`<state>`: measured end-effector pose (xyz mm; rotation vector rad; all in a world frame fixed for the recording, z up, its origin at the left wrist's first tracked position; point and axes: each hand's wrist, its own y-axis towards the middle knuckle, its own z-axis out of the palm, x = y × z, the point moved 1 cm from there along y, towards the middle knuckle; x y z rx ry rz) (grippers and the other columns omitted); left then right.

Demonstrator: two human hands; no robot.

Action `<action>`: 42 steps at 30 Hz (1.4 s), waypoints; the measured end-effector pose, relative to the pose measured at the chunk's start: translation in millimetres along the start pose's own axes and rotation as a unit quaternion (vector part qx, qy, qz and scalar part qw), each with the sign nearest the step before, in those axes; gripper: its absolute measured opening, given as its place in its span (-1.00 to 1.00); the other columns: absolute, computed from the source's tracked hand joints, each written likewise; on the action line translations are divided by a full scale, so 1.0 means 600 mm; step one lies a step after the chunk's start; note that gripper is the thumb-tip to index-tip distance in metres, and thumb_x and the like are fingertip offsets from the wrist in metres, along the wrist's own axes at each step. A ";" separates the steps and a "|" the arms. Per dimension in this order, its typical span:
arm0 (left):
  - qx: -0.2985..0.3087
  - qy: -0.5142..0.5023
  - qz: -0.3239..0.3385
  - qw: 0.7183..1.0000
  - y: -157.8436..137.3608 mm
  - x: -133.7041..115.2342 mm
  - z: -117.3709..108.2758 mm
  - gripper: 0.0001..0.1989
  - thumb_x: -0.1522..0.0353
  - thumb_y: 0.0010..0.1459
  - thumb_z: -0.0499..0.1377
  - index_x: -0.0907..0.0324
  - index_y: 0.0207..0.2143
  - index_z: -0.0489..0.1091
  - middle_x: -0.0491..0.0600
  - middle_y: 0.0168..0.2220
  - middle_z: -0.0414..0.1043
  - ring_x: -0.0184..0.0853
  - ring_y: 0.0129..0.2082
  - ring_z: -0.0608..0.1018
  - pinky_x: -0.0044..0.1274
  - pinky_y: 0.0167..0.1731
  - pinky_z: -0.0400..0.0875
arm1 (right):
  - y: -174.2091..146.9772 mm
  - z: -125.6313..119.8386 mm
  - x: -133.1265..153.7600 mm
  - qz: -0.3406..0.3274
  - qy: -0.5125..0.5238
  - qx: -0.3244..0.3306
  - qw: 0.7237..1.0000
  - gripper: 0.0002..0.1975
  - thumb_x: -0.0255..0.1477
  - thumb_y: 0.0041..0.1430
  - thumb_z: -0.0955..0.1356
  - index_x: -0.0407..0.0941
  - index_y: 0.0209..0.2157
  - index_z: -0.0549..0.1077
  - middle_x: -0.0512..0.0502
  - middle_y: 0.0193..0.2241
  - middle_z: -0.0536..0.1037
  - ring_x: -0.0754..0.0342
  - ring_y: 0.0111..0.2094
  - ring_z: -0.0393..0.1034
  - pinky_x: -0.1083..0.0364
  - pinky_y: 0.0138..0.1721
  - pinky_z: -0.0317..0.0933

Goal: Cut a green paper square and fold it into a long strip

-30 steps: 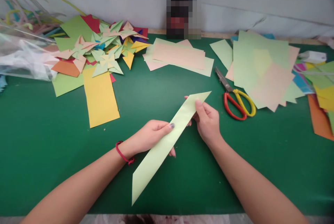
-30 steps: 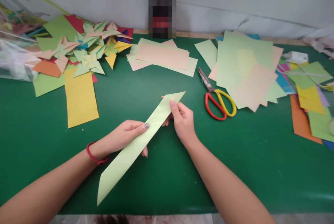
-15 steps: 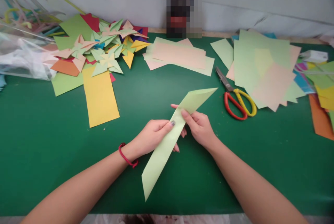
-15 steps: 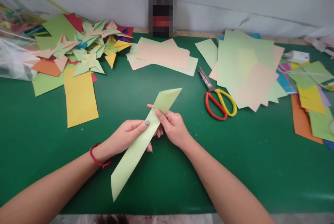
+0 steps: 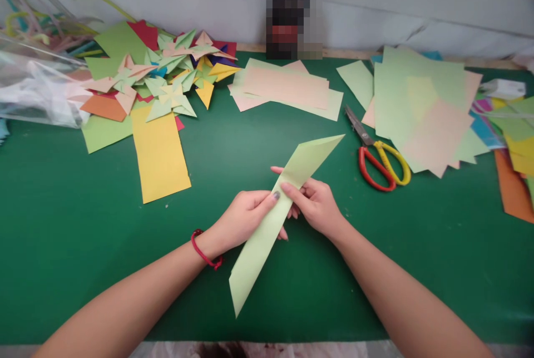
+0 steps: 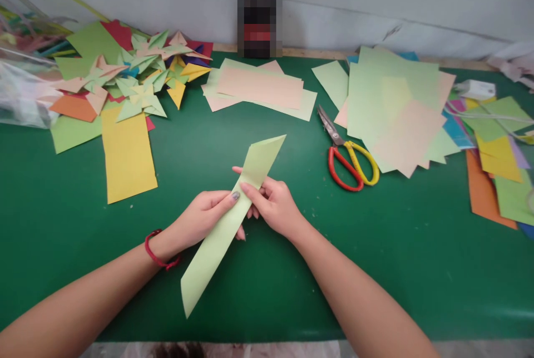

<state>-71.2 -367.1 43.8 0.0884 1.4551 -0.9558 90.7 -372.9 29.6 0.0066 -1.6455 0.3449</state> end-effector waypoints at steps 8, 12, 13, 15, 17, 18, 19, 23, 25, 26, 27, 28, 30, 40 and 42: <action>0.009 0.002 0.007 1.000 0.000 -0.001 0.001 -0.58 0.11 0.25 -0.08 0.24 -0.29 0.40 0.03 -0.51 0.53 -0.36 -0.54 0.55 -0.61 -0.54 0.40 | -0.001 0.002 0.000 -0.004 0.014 -0.009 1.000 -0.64 -0.29 0.20 0.26 -0.05 0.01 0.41 0.14 -0.72 0.32 0.27 -0.70 0.22 0.25 -0.66 0.14; 0.017 -0.001 0.008 1.000 0.000 -0.004 -0.001 -0.58 0.12 0.26 -0.08 0.24 -0.27 0.41 0.02 -0.51 0.53 -0.36 -0.54 0.55 -0.62 -0.54 0.40 | 0.000 0.001 0.001 0.004 0.037 -0.011 0.999 -0.64 -0.29 0.19 0.28 -0.07 0.00 0.42 0.13 -0.70 0.35 0.26 -0.69 0.23 0.25 -0.66 0.15; 0.020 0.004 0.006 1.000 0.000 -0.005 -0.001 -0.57 0.12 0.26 -0.09 0.23 -0.26 0.42 0.02 -0.52 0.53 -0.37 -0.54 0.55 -0.63 -0.55 0.39 | 0.001 0.000 0.001 0.005 0.045 -0.014 0.999 -0.65 -0.29 0.17 0.30 -0.08 -0.02 0.44 0.12 -0.68 0.36 0.26 -0.68 0.23 0.25 -0.65 0.15; 0.031 0.017 -0.002 0.999 -0.001 -0.005 -0.004 -0.56 0.11 0.26 -0.09 0.23 -0.21 0.42 0.01 -0.53 0.53 -0.39 -0.57 0.53 -0.65 -0.58 0.36 | 0.002 -0.002 0.002 0.003 0.060 -0.023 0.998 -0.70 -0.29 0.15 0.32 -0.09 -0.12 0.49 0.09 -0.64 0.39 0.28 -0.67 0.23 0.25 -0.65 0.15; 0.046 0.025 -0.014 0.999 -0.002 -0.006 -0.006 -0.57 0.10 0.25 -0.07 0.22 -0.22 0.42 0.00 -0.55 0.53 -0.42 -0.61 0.50 -0.67 -0.64 0.31 | 0.004 -0.004 0.003 0.000 0.073 -0.032 0.997 -0.75 -0.28 0.14 0.33 -0.11 -0.22 0.52 0.07 -0.61 0.41 0.29 -0.67 0.21 0.26 -0.66 0.13; 0.053 0.025 -0.020 0.998 -0.003 -0.006 -0.008 -0.57 0.10 0.24 -0.07 0.22 -0.24 0.42 0.00 -0.55 0.53 -0.43 -0.62 0.49 -0.68 -0.66 0.29 | 0.005 -0.004 0.002 0.000 0.079 -0.034 0.996 -0.76 -0.27 0.14 0.33 -0.11 -0.25 0.53 0.08 -0.62 0.41 0.30 -0.68 0.20 0.26 -0.67 0.12; 0.059 0.023 -0.024 0.998 -0.003 -0.007 -0.009 -0.58 0.10 0.24 -0.06 0.22 -0.26 0.42 0.00 -0.55 0.53 -0.43 -0.63 0.49 -0.69 -0.67 0.28 | 0.005 -0.005 0.002 0.001 0.085 -0.035 0.996 -0.76 -0.27 0.14 0.32 -0.11 -0.27 0.54 0.08 -0.64 0.39 0.30 -0.69 0.18 0.26 -0.67 0.10; 0.069 0.012 -0.036 0.997 -0.004 -0.009 -0.011 -0.60 0.10 0.24 -0.05 0.22 -0.30 0.39 -0.01 -0.55 0.53 -0.44 -0.64 0.48 -0.69 -0.69 0.26 | 0.007 -0.006 -0.001 0.001 0.109 -0.026 0.994 -0.76 -0.25 0.15 0.31 -0.09 -0.30 0.55 0.13 -0.74 0.29 0.31 -0.72 0.13 0.26 -0.70 0.02; 0.070 0.007 -0.043 0.997 -0.004 -0.010 -0.010 -0.60 0.09 0.23 -0.04 0.22 -0.33 0.37 -0.01 -0.56 0.53 -0.44 -0.65 0.47 -0.69 -0.70 0.26 | 0.007 -0.007 -0.004 -0.007 0.123 -0.019 0.992 -0.76 -0.25 0.16 0.30 -0.07 -0.31 0.56 0.14 -0.77 0.26 0.31 -0.73 0.11 0.26 -0.71 -0.02; 0.070 0.005 -0.045 0.997 -0.003 -0.010 -0.010 -0.61 0.09 0.23 -0.04 0.22 -0.35 0.36 -0.01 -0.56 0.53 -0.45 -0.65 0.46 -0.69 -0.70 0.26 | 0.007 -0.007 -0.005 -0.013 0.127 -0.015 0.992 -0.76 -0.26 0.17 0.30 -0.06 -0.31 0.56 0.15 -0.78 0.23 0.31 -0.74 0.09 0.25 -0.70 -0.03; 0.069 0.004 -0.047 0.997 -0.003 -0.010 -0.010 -0.61 0.10 0.23 -0.04 0.21 -0.37 0.35 -0.01 -0.56 0.53 -0.45 -0.66 0.46 -0.69 -0.71 0.25 | 0.007 -0.008 -0.006 -0.020 0.131 -0.012 0.991 -0.77 -0.27 0.18 0.29 -0.05 -0.30 0.56 0.16 -0.80 0.21 0.32 -0.75 0.07 0.25 -0.69 -0.05; 0.068 0.004 -0.046 0.997 -0.003 -0.010 -0.010 -0.62 0.10 0.23 -0.04 0.21 -0.38 0.34 -0.02 -0.56 0.53 -0.45 -0.66 0.46 -0.70 -0.71 0.25 | 0.006 -0.008 -0.007 -0.027 0.133 -0.009 0.991 -0.78 -0.28 0.19 0.29 -0.03 -0.30 0.56 0.17 -0.81 0.18 0.32 -0.75 0.05 0.25 -0.69 -0.06; 0.067 0.004 -0.044 0.997 -0.003 -0.011 -0.010 -0.62 0.11 0.23 -0.04 0.21 -0.41 0.32 -0.02 -0.56 0.53 -0.46 -0.67 0.45 -0.70 -0.71 0.23 | 0.006 -0.009 -0.009 -0.037 0.138 -0.003 0.990 -0.78 -0.30 0.20 0.28 -0.01 -0.29 0.56 0.18 -0.83 0.15 0.33 -0.76 0.02 0.24 -0.67 -0.09; 0.073 -0.031 -0.048 0.996 -0.004 -0.004 -0.013 -0.60 0.09 0.21 -0.01 0.24 -0.41 0.34 0.03 -0.55 0.52 -0.40 -0.62 0.49 -0.64 -0.65 0.34 | 0.004 -0.006 -0.008 -0.022 0.148 0.005 0.989 -0.77 -0.29 0.20 0.28 -0.03 -0.31 0.56 0.18 -0.84 0.17 0.32 -0.76 0.01 0.22 -0.66 -0.10; 0.077 -0.031 -0.043 0.996 -0.003 -0.003 -0.014 -0.59 0.09 0.21 -0.01 0.25 -0.40 0.36 0.05 -0.54 0.52 -0.40 -0.61 0.49 -0.63 -0.63 0.35 | 0.003 -0.006 -0.008 -0.014 0.146 0.004 0.989 -0.76 -0.28 0.20 0.28 -0.04 -0.31 0.56 0.18 -0.84 0.16 0.31 -0.76 0.01 0.21 -0.67 -0.10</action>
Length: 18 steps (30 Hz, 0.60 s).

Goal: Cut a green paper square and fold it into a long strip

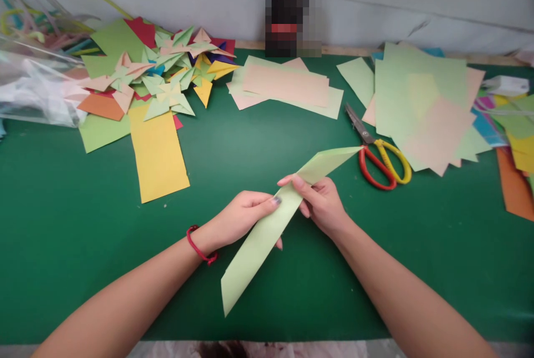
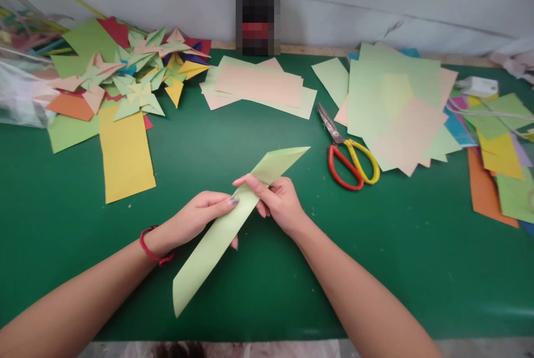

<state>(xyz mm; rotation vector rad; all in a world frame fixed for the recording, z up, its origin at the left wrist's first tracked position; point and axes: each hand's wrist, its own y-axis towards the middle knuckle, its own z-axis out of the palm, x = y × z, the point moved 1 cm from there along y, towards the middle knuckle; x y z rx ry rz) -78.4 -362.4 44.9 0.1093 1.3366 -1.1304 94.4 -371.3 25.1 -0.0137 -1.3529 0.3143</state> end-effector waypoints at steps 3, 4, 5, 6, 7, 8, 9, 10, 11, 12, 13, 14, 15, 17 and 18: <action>0.000 0.006 0.018 1.000 0.001 0.000 0.000 -0.62 0.14 0.23 0.00 0.27 -0.33 0.39 0.08 -0.47 0.54 -0.38 -0.55 0.51 -0.60 -0.55 0.39 | -0.001 0.000 0.001 0.011 -0.011 -0.004 1.000 -0.75 -0.26 0.19 0.28 -0.06 -0.31 0.56 0.18 -0.84 0.15 0.31 -0.77 -0.01 0.21 -0.67 -0.11; -0.002 0.006 0.024 1.000 0.001 0.000 0.000 -0.64 0.16 0.23 0.00 0.27 -0.29 0.39 0.08 -0.45 0.54 -0.37 -0.53 0.53 -0.59 -0.52 0.41 | -0.001 0.001 0.001 0.014 -0.015 -0.003 1.000 -0.74 -0.25 0.19 0.28 -0.07 -0.31 0.56 0.18 -0.84 0.15 0.31 -0.77 -0.01 0.21 -0.68 -0.11; -0.005 0.004 0.030 1.000 0.002 -0.001 0.000 -0.66 0.18 0.24 0.00 0.27 -0.25 0.39 0.08 -0.43 0.54 -0.37 -0.50 0.54 -0.58 -0.50 0.42 | -0.001 0.001 0.001 0.016 -0.020 -0.001 1.000 -0.74 -0.24 0.18 0.29 -0.07 -0.31 0.55 0.18 -0.84 0.15 0.30 -0.77 -0.01 0.22 -0.68 -0.09; -0.008 0.000 0.034 0.999 0.002 0.000 0.001 -0.67 0.19 0.24 0.01 0.26 -0.22 0.39 0.07 -0.41 0.54 -0.36 -0.47 0.55 -0.58 -0.47 0.43 | -0.001 0.002 0.001 0.019 -0.025 0.002 1.000 -0.73 -0.24 0.17 0.29 -0.09 -0.30 0.55 0.18 -0.84 0.15 0.30 -0.77 0.01 0.22 -0.68 -0.08; -0.010 -0.008 0.039 0.999 0.003 0.000 0.001 -0.68 0.20 0.24 0.01 0.26 -0.20 0.39 0.07 -0.39 0.54 -0.35 -0.45 0.56 -0.57 -0.45 0.44 | -0.002 0.003 0.001 0.022 -0.030 0.005 0.999 -0.73 -0.23 0.17 0.29 -0.10 -0.30 0.55 0.18 -0.84 0.16 0.29 -0.77 0.02 0.21 -0.68 -0.05; -0.011 -0.018 0.043 0.999 0.004 0.001 0.002 -0.69 0.21 0.24 0.02 0.26 -0.19 0.39 0.07 -0.36 0.54 -0.34 -0.42 0.57 -0.56 -0.44 0.45 | -0.002 0.003 0.001 0.024 -0.035 0.006 0.999 -0.72 -0.23 0.16 0.30 -0.11 -0.30 0.55 0.18 -0.84 0.16 0.28 -0.78 0.05 0.21 -0.68 -0.03; -0.011 -0.028 0.047 0.998 0.005 0.002 0.002 -0.70 0.22 0.23 0.03 0.25 -0.17 0.38 0.08 -0.33 0.53 -0.32 -0.39 0.58 -0.54 -0.41 0.46 | -0.002 0.004 0.001 0.027 -0.040 0.005 0.999 -0.72 -0.23 0.16 0.30 -0.12 -0.31 0.55 0.18 -0.85 0.17 0.27 -0.78 0.07 0.21 -0.67 -0.01; -0.010 -0.039 0.051 0.998 0.006 0.003 0.002 -0.71 0.23 0.23 0.04 0.24 -0.14 0.37 0.09 -0.29 0.53 -0.30 -0.36 0.58 -0.52 -0.39 0.47 | -0.002 0.004 0.001 0.030 -0.043 0.004 0.999 -0.71 -0.23 0.16 0.30 -0.13 -0.33 0.55 0.18 -0.85 0.17 0.26 -0.77 0.10 0.20 -0.67 0.02; -0.010 -0.048 0.055 0.997 0.008 0.004 0.002 -0.71 0.24 0.22 0.05 0.24 -0.11 0.36 0.09 -0.25 0.52 -0.28 -0.34 0.59 -0.50 -0.36 0.48 | -0.002 0.004 0.000 0.032 -0.043 0.004 0.999 -0.71 -0.23 0.15 0.30 -0.14 -0.36 0.54 0.18 -0.85 0.17 0.26 -0.77 0.12 0.20 -0.66 0.03; -0.008 -0.055 0.058 0.997 0.009 0.005 0.002 -0.70 0.25 0.22 0.06 0.23 -0.08 0.35 0.10 -0.23 0.51 -0.27 -0.32 0.59 -0.48 -0.34 0.48 | -0.002 0.004 0.000 0.033 -0.043 0.004 0.999 -0.71 -0.23 0.15 0.31 -0.15 -0.41 0.53 0.18 -0.86 0.16 0.25 -0.77 0.14 0.20 -0.65 0.05; -0.006 -0.058 0.061 0.996 0.009 0.006 0.001 -0.69 0.25 0.22 0.06 0.22 -0.05 0.34 0.10 -0.21 0.51 -0.27 -0.31 0.59 -0.47 -0.33 0.48 | -0.002 0.004 -0.001 0.033 -0.043 0.005 0.999 -0.69 -0.23 0.15 0.31 -0.16 -0.46 0.52 0.17 -0.86 0.17 0.25 -0.76 0.15 0.19 -0.65 0.06; -0.003 -0.059 0.063 0.996 0.010 0.007 0.001 -0.68 0.25 0.22 0.06 0.21 -0.03 0.33 0.10 -0.21 0.51 -0.27 -0.31 0.59 -0.47 -0.33 0.48 | -0.002 0.004 -0.001 0.033 -0.044 0.006 0.998 -0.68 -0.23 0.14 0.31 -0.16 -0.52 0.50 0.16 -0.86 0.17 0.25 -0.76 0.16 0.19 -0.64 0.07; -0.001 -0.060 0.064 0.996 0.010 0.007 0.000 -0.67 0.25 0.23 0.05 0.21 -0.02 0.34 0.10 -0.21 0.51 -0.27 -0.31 0.59 -0.48 -0.33 0.48 | -0.003 0.004 -0.001 0.032 -0.048 0.007 0.998 -0.65 -0.23 0.14 0.31 -0.17 -0.57 0.47 0.16 -0.86 0.17 0.25 -0.76 0.17 0.20 -0.64 0.07; 0.005 -0.059 0.065 0.996 0.009 0.006 0.000 -0.67 0.26 0.23 0.05 0.22 -0.02 0.35 0.11 -0.21 0.51 -0.27 -0.32 0.59 -0.49 -0.34 0.48 | -0.003 0.004 -0.002 0.031 -0.060 0.009 0.998 -0.60 -0.23 0.14 0.31 -0.17 -0.66 0.41 0.14 -0.86 0.18 0.26 -0.76 0.16 0.20 -0.65 0.06; 0.008 -0.061 0.066 0.996 0.008 0.006 0.000 -0.67 0.26 0.23 0.05 0.23 -0.02 0.36 0.12 -0.22 0.51 -0.27 -0.33 0.59 -0.49 -0.34 0.48 | -0.003 0.004 -0.001 0.031 -0.068 0.009 0.997 -0.58 -0.22 0.14 0.31 -0.17 -0.69 0.39 0.13 -0.86 0.19 0.26 -0.76 0.16 0.20 -0.65 0.06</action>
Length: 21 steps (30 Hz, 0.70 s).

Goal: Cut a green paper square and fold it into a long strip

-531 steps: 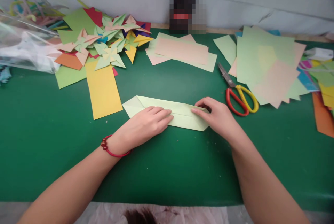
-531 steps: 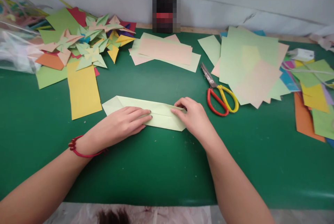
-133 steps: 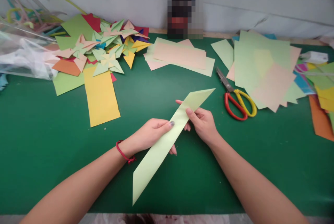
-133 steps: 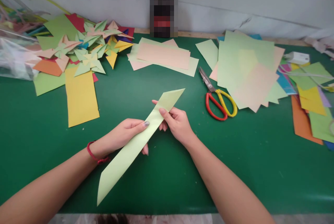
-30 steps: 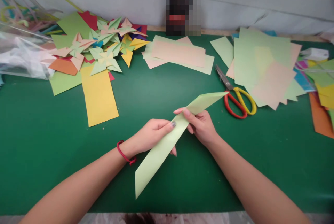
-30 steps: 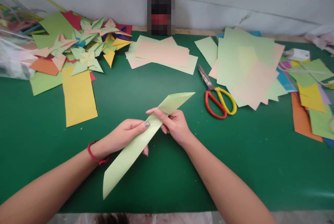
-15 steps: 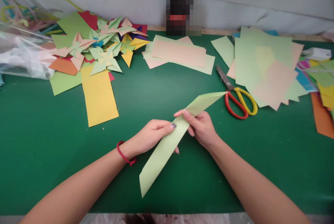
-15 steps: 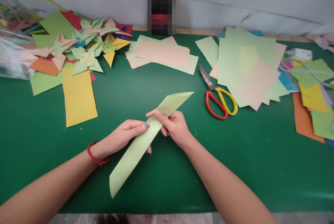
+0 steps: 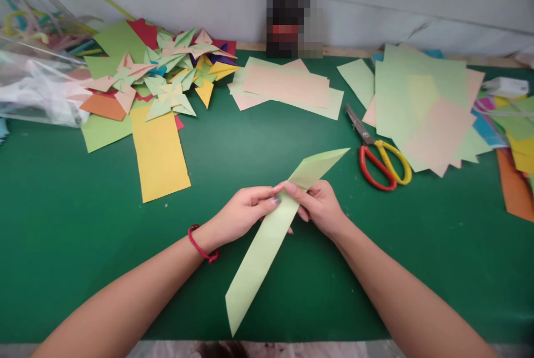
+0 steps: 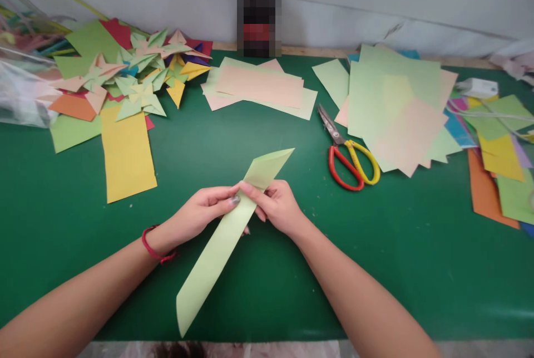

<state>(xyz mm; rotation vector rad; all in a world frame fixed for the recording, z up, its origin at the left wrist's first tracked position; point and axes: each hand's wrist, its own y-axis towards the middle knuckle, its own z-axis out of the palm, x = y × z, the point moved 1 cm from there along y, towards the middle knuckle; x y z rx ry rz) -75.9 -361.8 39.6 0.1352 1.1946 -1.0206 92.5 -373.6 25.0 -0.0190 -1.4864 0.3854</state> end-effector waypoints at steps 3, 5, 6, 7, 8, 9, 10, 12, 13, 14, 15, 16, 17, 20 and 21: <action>0.006 -0.012 0.000 1.000 -0.002 -0.003 0.000 -0.67 0.28 0.23 0.05 0.26 -0.03 0.37 0.13 -0.24 0.52 -0.27 -0.35 0.59 -0.51 -0.37 0.48 | -0.001 0.000 0.001 0.001 -0.017 -0.001 1.000 -0.57 -0.20 0.13 0.31 -0.17 -0.70 0.37 0.14 -0.86 0.18 0.27 -0.76 0.14 0.21 -0.67 0.03; 0.009 -0.019 0.000 1.000 -0.003 -0.004 0.000 -0.67 0.28 0.23 0.05 0.26 -0.03 0.37 0.13 -0.25 0.52 -0.27 -0.35 0.59 -0.51 -0.37 0.48 | -0.001 0.001 0.002 0.002 -0.023 -0.004 1.000 -0.60 -0.19 0.13 0.31 -0.17 -0.64 0.41 0.15 -0.86 0.17 0.27 -0.77 0.11 0.20 -0.68 0.01; 0.011 -0.021 0.000 1.000 -0.003 -0.004 0.000 -0.67 0.28 0.23 0.05 0.25 -0.03 0.37 0.12 -0.26 0.52 -0.27 -0.35 0.59 -0.51 -0.37 0.47 | -0.001 0.001 0.003 0.001 -0.027 -0.005 1.000 -0.61 -0.19 0.13 0.31 -0.17 -0.62 0.42 0.15 -0.86 0.17 0.27 -0.77 0.10 0.20 -0.68 0.00; 0.014 -0.021 -0.002 1.000 -0.003 -0.004 0.000 -0.68 0.28 0.23 0.05 0.24 -0.03 0.37 0.10 -0.27 0.52 -0.27 -0.34 0.59 -0.50 -0.35 0.47 | -0.001 0.001 0.003 0.001 -0.030 -0.006 1.000 -0.62 -0.20 0.13 0.31 -0.17 -0.62 0.42 0.15 -0.86 0.17 0.27 -0.77 0.10 0.20 -0.68 -0.01; 0.016 -0.021 -0.004 1.000 -0.003 -0.004 0.000 -0.68 0.27 0.23 0.04 0.23 -0.04 0.37 0.09 -0.29 0.52 -0.27 -0.33 0.59 -0.48 -0.34 0.47 | -0.001 0.001 0.003 0.000 -0.034 -0.007 0.999 -0.61 -0.20 0.13 0.31 -0.17 -0.64 0.41 0.15 -0.86 0.17 0.27 -0.77 0.10 0.20 -0.68 0.00; 0.019 -0.019 -0.009 1.000 -0.003 -0.004 0.000 -0.68 0.26 0.23 0.04 0.21 -0.03 0.37 0.07 -0.30 0.52 -0.27 -0.32 0.58 -0.47 -0.31 0.47 | -0.001 0.001 0.004 0.001 -0.036 -0.007 0.999 -0.59 -0.20 0.13 0.31 -0.16 -0.67 0.39 0.14 -0.86 0.18 0.27 -0.77 0.10 0.20 -0.68 0.01; 0.018 -0.013 -0.013 1.000 -0.002 -0.003 0.000 -0.68 0.26 0.23 0.04 0.20 -0.03 0.36 0.05 -0.31 0.52 -0.27 -0.31 0.57 -0.45 -0.28 0.46 | -0.001 0.001 0.004 0.003 -0.036 -0.007 0.999 -0.56 -0.19 0.13 0.31 -0.16 -0.70 0.36 0.13 -0.86 0.18 0.26 -0.76 0.12 0.20 -0.67 0.02; 0.000 0.013 -0.011 1.000 0.000 -0.002 -0.003 -0.68 0.25 0.21 0.05 0.19 -0.04 0.36 0.02 -0.31 0.51 -0.29 -0.29 0.55 -0.46 -0.25 0.43 | 0.000 0.001 0.005 0.006 -0.032 -0.006 0.999 -0.55 -0.18 0.13 0.30 -0.15 -0.71 0.36 0.13 -0.85 0.17 0.25 -0.75 0.15 0.19 -0.65 0.05; -0.016 0.034 -0.003 0.999 0.001 -0.001 -0.004 -0.69 0.24 0.20 0.07 0.19 -0.06 0.37 0.00 -0.30 0.49 -0.32 -0.29 0.53 -0.48 -0.25 0.42 | -0.001 0.000 0.006 0.008 -0.032 -0.006 0.999 -0.57 -0.18 0.14 0.30 -0.16 -0.68 0.39 0.14 -0.86 0.16 0.25 -0.75 0.14 0.19 -0.65 0.05; -0.033 0.058 0.007 0.998 0.003 -0.001 -0.006 -0.71 0.24 0.19 0.08 0.19 -0.10 0.38 -0.02 -0.30 0.47 -0.34 -0.30 0.51 -0.50 -0.26 0.41 | -0.001 0.000 0.007 0.010 -0.035 -0.004 0.999 -0.60 -0.19 0.14 0.30 -0.16 -0.62 0.44 0.15 -0.86 0.15 0.26 -0.76 0.12 0.20 -0.65 0.04; -0.050 0.083 0.018 0.995 0.004 -0.001 -0.008 -0.73 0.24 0.18 0.09 0.19 -0.15 0.39 -0.05 -0.32 0.46 -0.37 -0.33 0.49 -0.54 -0.29 0.39 | -0.001 0.000 0.008 0.013 -0.041 0.000 0.999 -0.63 -0.19 0.15 0.29 -0.16 -0.56 0.47 0.16 -0.86 0.15 0.27 -0.77 0.09 0.21 -0.66 0.01; -0.063 0.108 0.028 0.992 0.005 -0.002 -0.009 -0.76 0.24 0.16 0.11 0.20 -0.21 0.39 -0.08 -0.36 0.43 -0.40 -0.36 0.47 -0.57 -0.33 0.37 | -0.002 -0.001 0.009 0.016 -0.049 0.005 0.999 -0.64 -0.20 0.15 0.29 -0.16 -0.52 0.50 0.17 -0.86 0.15 0.28 -0.77 0.06 0.22 -0.68 -0.02; -0.073 0.131 0.034 0.988 0.005 -0.002 -0.010 -0.78 0.23 0.15 0.12 0.21 -0.29 0.39 -0.11 -0.40 0.41 -0.43 -0.40 0.44 -0.60 -0.37 0.34 | -0.003 -0.001 0.011 0.020 -0.058 0.010 0.998 -0.65 -0.20 0.16 0.29 -0.17 -0.49 0.51 0.17 -0.86 0.16 0.29 -0.78 0.04 0.22 -0.69 -0.05; -0.090 0.179 0.035 0.979 0.006 -0.005 -0.011 -0.75 0.20 0.13 0.13 0.21 -0.44 0.35 -0.16 -0.51 0.34 -0.48 -0.49 0.39 -0.64 -0.46 0.26 | -0.004 -0.001 0.013 0.026 -0.078 0.023 0.996 -0.63 -0.20 0.15 0.29 -0.18 -0.51 0.52 0.15 -0.85 0.20 0.30 -0.78 0.07 0.23 -0.70 -0.06; -0.093 0.188 0.033 0.977 0.005 -0.006 -0.011 -0.75 0.20 0.13 0.12 0.21 -0.46 0.33 -0.17 -0.52 0.33 -0.48 -0.50 0.37 -0.65 -0.48 0.24 | -0.004 -0.002 0.013 0.024 -0.081 0.024 0.996 -0.63 -0.20 0.16 0.29 -0.18 -0.50 0.53 0.15 -0.85 0.21 0.30 -0.78 0.07 0.24 -0.70 -0.05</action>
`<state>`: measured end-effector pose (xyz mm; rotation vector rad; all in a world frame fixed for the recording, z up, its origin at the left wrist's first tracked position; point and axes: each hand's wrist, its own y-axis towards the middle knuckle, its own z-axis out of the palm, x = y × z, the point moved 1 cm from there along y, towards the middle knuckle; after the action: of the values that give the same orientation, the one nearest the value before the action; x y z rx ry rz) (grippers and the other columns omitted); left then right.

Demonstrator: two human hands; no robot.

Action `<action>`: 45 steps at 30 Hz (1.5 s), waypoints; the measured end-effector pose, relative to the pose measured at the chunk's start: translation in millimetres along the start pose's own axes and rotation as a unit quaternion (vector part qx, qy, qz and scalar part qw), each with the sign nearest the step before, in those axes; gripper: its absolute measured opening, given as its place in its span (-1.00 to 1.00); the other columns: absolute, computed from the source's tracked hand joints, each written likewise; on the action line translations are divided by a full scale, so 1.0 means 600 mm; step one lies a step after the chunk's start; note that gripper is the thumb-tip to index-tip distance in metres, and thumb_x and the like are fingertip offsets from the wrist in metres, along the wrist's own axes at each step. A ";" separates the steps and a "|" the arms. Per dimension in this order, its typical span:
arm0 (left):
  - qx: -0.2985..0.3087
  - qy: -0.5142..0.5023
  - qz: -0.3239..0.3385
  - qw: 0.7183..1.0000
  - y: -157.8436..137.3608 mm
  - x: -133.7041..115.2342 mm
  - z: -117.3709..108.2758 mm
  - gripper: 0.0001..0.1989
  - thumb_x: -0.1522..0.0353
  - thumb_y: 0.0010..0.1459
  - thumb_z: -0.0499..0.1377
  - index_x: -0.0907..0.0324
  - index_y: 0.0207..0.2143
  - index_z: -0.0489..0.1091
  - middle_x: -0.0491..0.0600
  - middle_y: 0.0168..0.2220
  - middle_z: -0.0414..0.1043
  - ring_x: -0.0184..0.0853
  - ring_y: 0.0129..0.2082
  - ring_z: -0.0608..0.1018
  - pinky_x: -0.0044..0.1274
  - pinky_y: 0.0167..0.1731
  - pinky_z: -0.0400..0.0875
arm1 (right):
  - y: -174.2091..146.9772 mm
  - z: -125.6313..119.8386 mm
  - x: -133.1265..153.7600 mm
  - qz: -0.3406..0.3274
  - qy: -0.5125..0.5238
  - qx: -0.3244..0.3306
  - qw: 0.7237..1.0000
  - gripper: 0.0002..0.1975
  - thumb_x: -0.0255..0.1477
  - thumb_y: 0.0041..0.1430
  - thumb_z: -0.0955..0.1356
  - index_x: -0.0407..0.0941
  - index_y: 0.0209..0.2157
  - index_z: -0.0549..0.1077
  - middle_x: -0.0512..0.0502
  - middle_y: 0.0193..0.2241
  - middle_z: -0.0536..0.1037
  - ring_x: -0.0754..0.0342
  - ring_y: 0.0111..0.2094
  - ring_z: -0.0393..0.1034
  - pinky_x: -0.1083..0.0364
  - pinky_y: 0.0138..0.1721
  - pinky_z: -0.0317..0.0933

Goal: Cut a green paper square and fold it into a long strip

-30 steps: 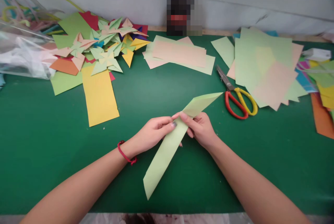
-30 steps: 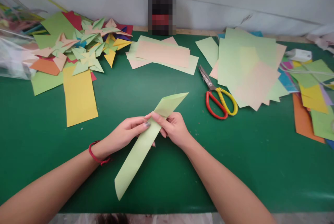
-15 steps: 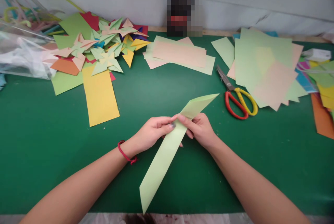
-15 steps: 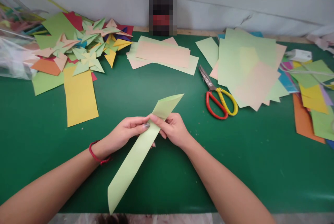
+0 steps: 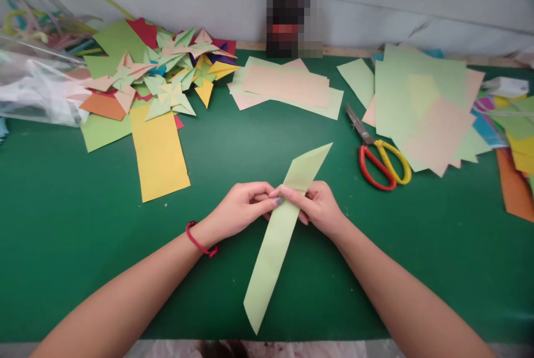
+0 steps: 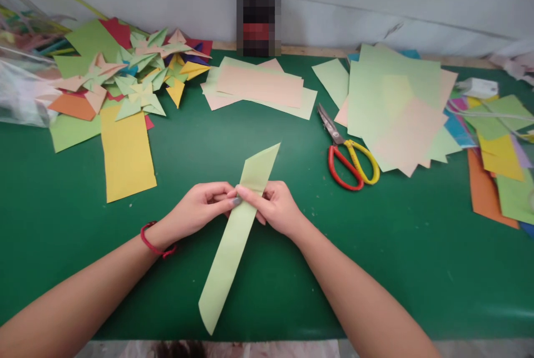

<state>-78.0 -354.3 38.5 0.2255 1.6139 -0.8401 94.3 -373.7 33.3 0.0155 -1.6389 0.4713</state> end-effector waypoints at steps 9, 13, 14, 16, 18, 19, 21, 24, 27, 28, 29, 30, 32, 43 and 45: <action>-0.010 -0.007 -0.014 1.000 -0.003 -0.004 -0.004 -0.71 0.22 0.14 0.11 0.20 -0.53 0.17 -0.21 -0.59 0.22 -0.52 -0.56 0.27 -0.67 -0.54 0.14 | 0.002 0.004 -0.010 -0.028 -0.007 -0.007 1.000 -0.68 -0.21 0.16 0.29 -0.12 -0.25 0.57 0.14 -0.81 0.23 0.29 -0.77 0.09 0.23 -0.71 -0.05; -0.005 -0.023 -0.018 1.000 -0.002 -0.003 -0.004 -0.71 0.22 0.13 0.11 0.20 -0.53 0.18 -0.20 -0.57 0.27 -0.51 -0.54 0.32 -0.66 -0.51 0.18 | 0.001 0.004 -0.011 -0.039 -0.006 -0.005 0.999 -0.69 -0.23 0.17 0.29 -0.09 -0.19 0.55 0.15 -0.82 0.21 0.29 -0.77 0.08 0.24 -0.71 -0.05; -0.004 -0.025 -0.018 1.000 -0.002 -0.002 -0.003 -0.71 0.22 0.13 0.11 0.20 -0.53 0.18 -0.20 -0.57 0.28 -0.50 -0.53 0.33 -0.66 -0.50 0.20 | 0.001 0.004 -0.010 -0.038 -0.007 -0.007 0.999 -0.69 -0.23 0.17 0.29 -0.10 -0.19 0.55 0.15 -0.83 0.20 0.29 -0.77 0.08 0.23 -0.71 -0.05; 0.004 -0.031 -0.018 0.999 -0.001 -0.001 -0.003 -0.72 0.22 0.13 0.11 0.19 -0.52 0.18 -0.20 -0.56 0.29 -0.49 -0.52 0.36 -0.64 -0.48 0.24 | 0.001 0.005 -0.009 -0.033 -0.011 -0.012 0.999 -0.68 -0.22 0.17 0.29 -0.10 -0.19 0.56 0.16 -0.83 0.18 0.28 -0.77 0.06 0.23 -0.71 -0.04; 0.017 -0.041 -0.017 0.999 0.001 0.000 -0.002 -0.73 0.22 0.14 0.11 0.19 -0.50 0.20 -0.19 -0.55 0.30 -0.47 -0.49 0.39 -0.63 -0.45 0.27 | 0.000 0.005 -0.007 -0.026 -0.015 -0.017 0.999 -0.67 -0.21 0.17 0.28 -0.11 -0.20 0.56 0.16 -0.84 0.17 0.28 -0.77 0.05 0.23 -0.70 -0.04; 0.024 -0.045 -0.015 0.999 0.001 0.001 -0.003 -0.74 0.21 0.14 0.10 0.19 -0.50 0.20 -0.19 -0.55 0.31 -0.47 -0.49 0.41 -0.62 -0.45 0.29 | 0.000 0.005 -0.007 -0.023 -0.017 -0.019 0.999 -0.67 -0.21 0.17 0.29 -0.12 -0.22 0.57 0.16 -0.84 0.17 0.29 -0.77 0.05 0.23 -0.70 -0.04; 0.037 -0.053 -0.012 0.998 0.003 0.001 -0.004 -0.75 0.22 0.15 0.11 0.19 -0.49 0.21 -0.18 -0.53 0.33 -0.47 -0.47 0.43 -0.62 -0.43 0.33 | 0.000 0.004 -0.005 -0.021 -0.015 -0.022 0.999 -0.67 -0.21 0.16 0.29 -0.13 -0.25 0.57 0.16 -0.85 0.16 0.29 -0.77 0.04 0.23 -0.70 -0.03; 0.067 -0.073 -0.007 0.995 0.004 0.003 -0.006 -0.78 0.24 0.15 0.10 0.19 -0.45 0.23 -0.16 -0.48 0.38 -0.45 -0.46 0.47 -0.59 -0.41 0.38 | 0.000 0.003 -0.004 -0.019 -0.003 -0.019 1.000 -0.67 -0.20 0.16 0.29 -0.12 -0.25 0.57 0.17 -0.85 0.15 0.29 -0.77 0.04 0.23 -0.70 -0.04; 0.096 -0.081 -0.004 0.992 0.003 0.004 -0.007 -0.83 0.26 0.16 0.10 0.18 -0.37 0.27 -0.13 -0.43 0.42 -0.43 -0.45 0.49 -0.55 -0.40 0.43 | 0.000 0.001 -0.003 -0.019 0.007 -0.013 1.000 -0.66 -0.21 0.17 0.28 -0.11 -0.21 0.56 0.17 -0.84 0.15 0.29 -0.77 0.03 0.23 -0.69 -0.03; 0.098 -0.074 -0.001 0.992 0.003 0.005 -0.008 -0.83 0.26 0.16 0.10 0.19 -0.37 0.28 -0.12 -0.43 0.42 -0.43 -0.46 0.49 -0.55 -0.40 0.43 | 0.000 0.000 -0.003 -0.020 0.007 -0.012 1.000 -0.66 -0.21 0.17 0.28 -0.11 -0.20 0.56 0.17 -0.84 0.16 0.29 -0.77 0.03 0.23 -0.69 -0.03; 0.095 -0.062 0.003 0.994 0.002 0.005 -0.008 -0.83 0.26 0.16 0.10 0.19 -0.37 0.28 -0.12 -0.44 0.41 -0.43 -0.47 0.49 -0.56 -0.42 0.43 | 0.000 0.000 -0.004 -0.021 0.005 -0.012 1.000 -0.67 -0.21 0.17 0.28 -0.10 -0.20 0.56 0.17 -0.84 0.16 0.29 -0.77 0.04 0.23 -0.69 -0.02; 0.088 -0.048 0.009 0.995 0.002 0.005 -0.009 -0.83 0.26 0.16 0.10 0.19 -0.39 0.29 -0.13 -0.46 0.40 -0.43 -0.48 0.49 -0.57 -0.44 0.42 | 0.000 0.000 -0.004 -0.023 0.001 -0.011 1.000 -0.67 -0.21 0.17 0.28 -0.10 -0.21 0.56 0.17 -0.84 0.16 0.29 -0.77 0.04 0.23 -0.69 -0.02; 0.070 -0.020 0.016 0.997 0.002 0.004 -0.010 -0.81 0.26 0.16 0.10 0.19 -0.43 0.29 -0.15 -0.51 0.37 -0.45 -0.52 0.48 -0.61 -0.49 0.39 | 0.000 0.000 -0.005 -0.024 -0.005 -0.010 1.000 -0.68 -0.21 0.17 0.28 -0.10 -0.22 0.56 0.17 -0.84 0.17 0.29 -0.77 0.05 0.23 -0.68 -0.01; -0.039 -0.021 0.064 0.997 -0.001 0.004 -0.007 -0.83 0.28 0.17 0.10 0.18 -0.42 0.28 -0.14 -0.54 0.39 -0.45 -0.54 0.49 -0.61 -0.50 0.41 | 0.004 0.003 -0.005 -0.016 0.076 0.000 0.997 -0.66 -0.24 0.11 0.34 -0.17 -0.16 0.48 0.06 -0.65 0.42 0.27 -0.73 0.20 0.24 -0.74 0.09; -0.051 -0.020 0.070 0.996 -0.002 0.005 -0.006 -0.85 0.29 0.17 0.11 0.18 -0.41 0.28 -0.14 -0.54 0.40 -0.44 -0.53 0.49 -0.60 -0.48 0.43 | 0.004 0.004 -0.006 -0.021 0.066 -0.004 0.998 -0.73 -0.25 0.12 0.34 -0.18 -0.31 0.50 0.05 -0.67 0.42 0.27 -0.72 0.22 0.24 -0.73 0.10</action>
<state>-81.8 -353.7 36.3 0.2458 1.5787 -0.6491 92.0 -373.2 29.4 0.0119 -1.5079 0.4257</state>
